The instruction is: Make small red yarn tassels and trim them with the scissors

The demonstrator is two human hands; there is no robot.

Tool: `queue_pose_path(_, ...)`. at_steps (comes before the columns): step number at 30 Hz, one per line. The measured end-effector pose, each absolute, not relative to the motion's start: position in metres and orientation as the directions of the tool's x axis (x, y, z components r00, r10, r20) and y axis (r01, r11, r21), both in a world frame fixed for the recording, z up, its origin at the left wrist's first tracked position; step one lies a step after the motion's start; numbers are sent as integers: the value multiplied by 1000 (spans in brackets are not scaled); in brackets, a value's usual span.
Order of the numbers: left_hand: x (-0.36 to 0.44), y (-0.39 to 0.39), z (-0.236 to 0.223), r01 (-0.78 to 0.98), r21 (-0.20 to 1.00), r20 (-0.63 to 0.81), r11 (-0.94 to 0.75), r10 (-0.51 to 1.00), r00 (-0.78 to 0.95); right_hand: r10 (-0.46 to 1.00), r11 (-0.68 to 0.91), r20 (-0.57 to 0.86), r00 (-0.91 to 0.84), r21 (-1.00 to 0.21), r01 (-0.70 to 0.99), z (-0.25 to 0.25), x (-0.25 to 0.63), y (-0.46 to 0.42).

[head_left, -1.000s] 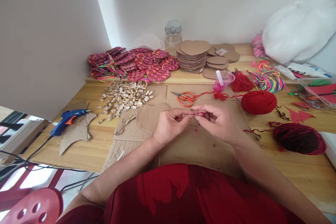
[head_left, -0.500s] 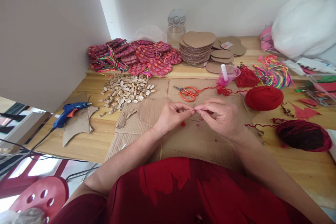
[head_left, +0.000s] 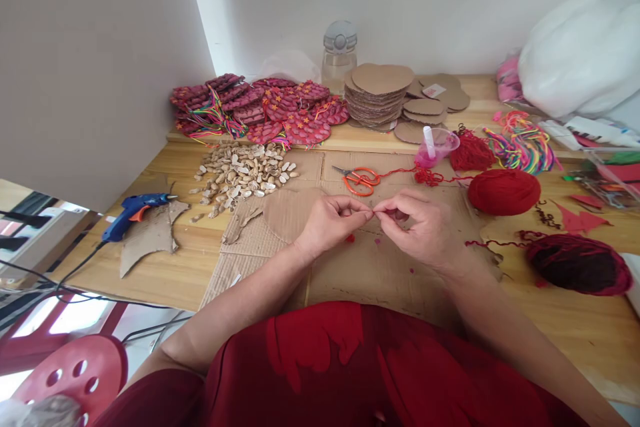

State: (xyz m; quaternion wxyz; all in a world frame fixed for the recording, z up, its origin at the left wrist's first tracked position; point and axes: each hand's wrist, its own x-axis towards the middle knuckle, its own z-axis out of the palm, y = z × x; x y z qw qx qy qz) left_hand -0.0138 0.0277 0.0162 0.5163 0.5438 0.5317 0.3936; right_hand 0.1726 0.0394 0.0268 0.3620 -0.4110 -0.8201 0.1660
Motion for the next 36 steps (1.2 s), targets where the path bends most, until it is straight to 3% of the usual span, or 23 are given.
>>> queue_pose_path(6,-14,29,13,195,979,-90,66,989,116,814,578,399,-422,-621,529,24,173,40)
queue_pose_path(10,-11,26,8,294,956,-31,1,995,98,919,394,286,-272,-694,603,28,181,48)
queue_pose_path(12,-10,25,6,336,940,10,-48,994,112,940,340,259,-223,-634,695,31,186,60)
queue_pose_path(16,-10,24,4,355,931,44,-85,992,120,882,461,263,-392,-296,837,29,188,97)
queue_pose_path(18,-11,25,4,355,932,38,-77,993,115,891,437,216,-399,-177,882,22,184,117)
queue_pose_path(22,-14,29,6,353,934,24,-63,993,112,929,366,118,-352,-143,919,12,182,144)
queue_pose_path(28,-14,30,11,308,951,8,-37,996,93,976,43,217,-23,-86,995,32,197,146)
queue_pose_path(30,-14,29,11,301,953,12,-42,995,99,965,91,251,-72,-62,994,37,190,141)
queue_pose_path(32,-15,29,11,309,949,25,-56,994,104,944,261,235,-230,-108,959,35,175,135)
queue_pose_path(34,-16,29,10,325,942,47,-80,993,110,927,371,145,-347,-191,909,29,156,132)
queue_pose_path(36,-17,30,9,334,938,61,-97,991,117,923,384,55,-381,-207,900,22,139,132)
